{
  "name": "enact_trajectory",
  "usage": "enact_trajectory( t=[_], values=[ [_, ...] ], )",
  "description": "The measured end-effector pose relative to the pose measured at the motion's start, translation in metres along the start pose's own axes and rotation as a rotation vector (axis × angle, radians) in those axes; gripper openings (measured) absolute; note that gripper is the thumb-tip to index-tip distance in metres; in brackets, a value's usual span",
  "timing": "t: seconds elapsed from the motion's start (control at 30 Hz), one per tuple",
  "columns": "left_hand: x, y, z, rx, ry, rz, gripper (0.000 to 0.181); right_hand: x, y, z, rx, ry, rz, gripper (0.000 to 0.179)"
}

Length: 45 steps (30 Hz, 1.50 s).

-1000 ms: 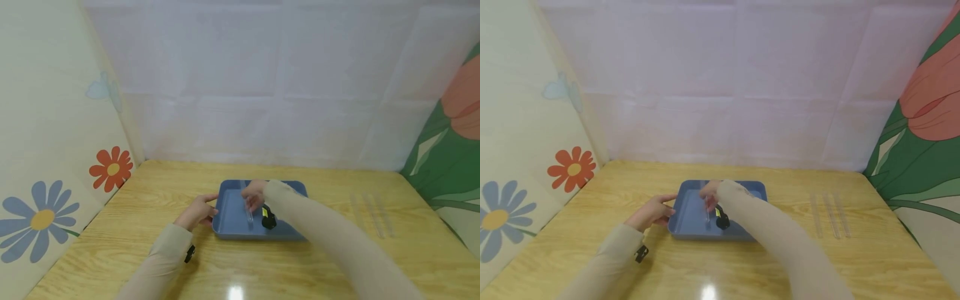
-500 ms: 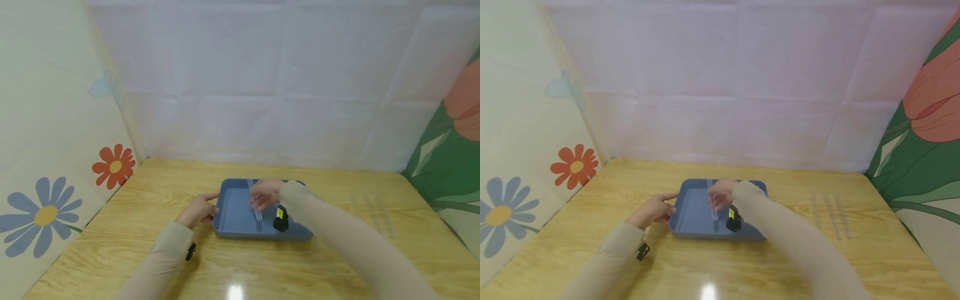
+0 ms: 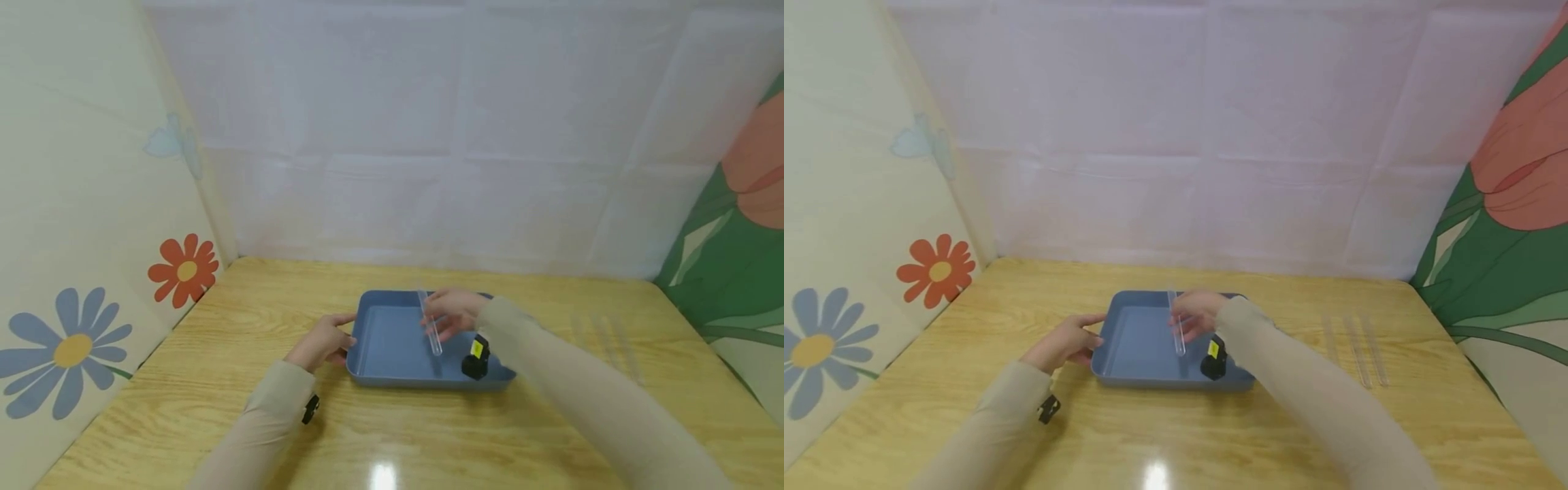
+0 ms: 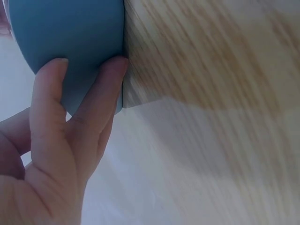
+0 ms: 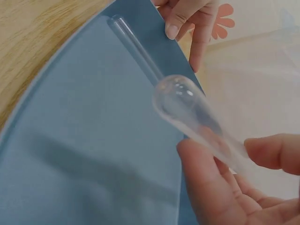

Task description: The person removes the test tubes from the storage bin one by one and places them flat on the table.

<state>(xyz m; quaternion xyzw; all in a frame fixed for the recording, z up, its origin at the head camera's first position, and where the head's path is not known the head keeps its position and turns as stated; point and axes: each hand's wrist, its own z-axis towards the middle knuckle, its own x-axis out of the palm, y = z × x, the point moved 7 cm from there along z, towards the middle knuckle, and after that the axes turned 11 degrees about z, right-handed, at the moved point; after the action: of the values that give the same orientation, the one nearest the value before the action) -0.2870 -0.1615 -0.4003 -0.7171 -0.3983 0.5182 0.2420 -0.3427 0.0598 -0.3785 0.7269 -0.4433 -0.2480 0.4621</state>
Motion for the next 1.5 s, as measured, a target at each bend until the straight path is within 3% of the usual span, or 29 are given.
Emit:
enact_trajectory(
  t=[0.77,1.5],
  values=[
    [-0.003,0.001,-0.001,0.008,-0.003,0.013,0.059,-0.025,-0.014,-0.02,-0.067,-0.013,0.086,0.052],
    [-0.002,0.001,-0.001,0.006,0.005,0.017,0.058,-0.041,-0.021,-0.043,-0.077,-0.001,0.123,0.054]
  ],
)
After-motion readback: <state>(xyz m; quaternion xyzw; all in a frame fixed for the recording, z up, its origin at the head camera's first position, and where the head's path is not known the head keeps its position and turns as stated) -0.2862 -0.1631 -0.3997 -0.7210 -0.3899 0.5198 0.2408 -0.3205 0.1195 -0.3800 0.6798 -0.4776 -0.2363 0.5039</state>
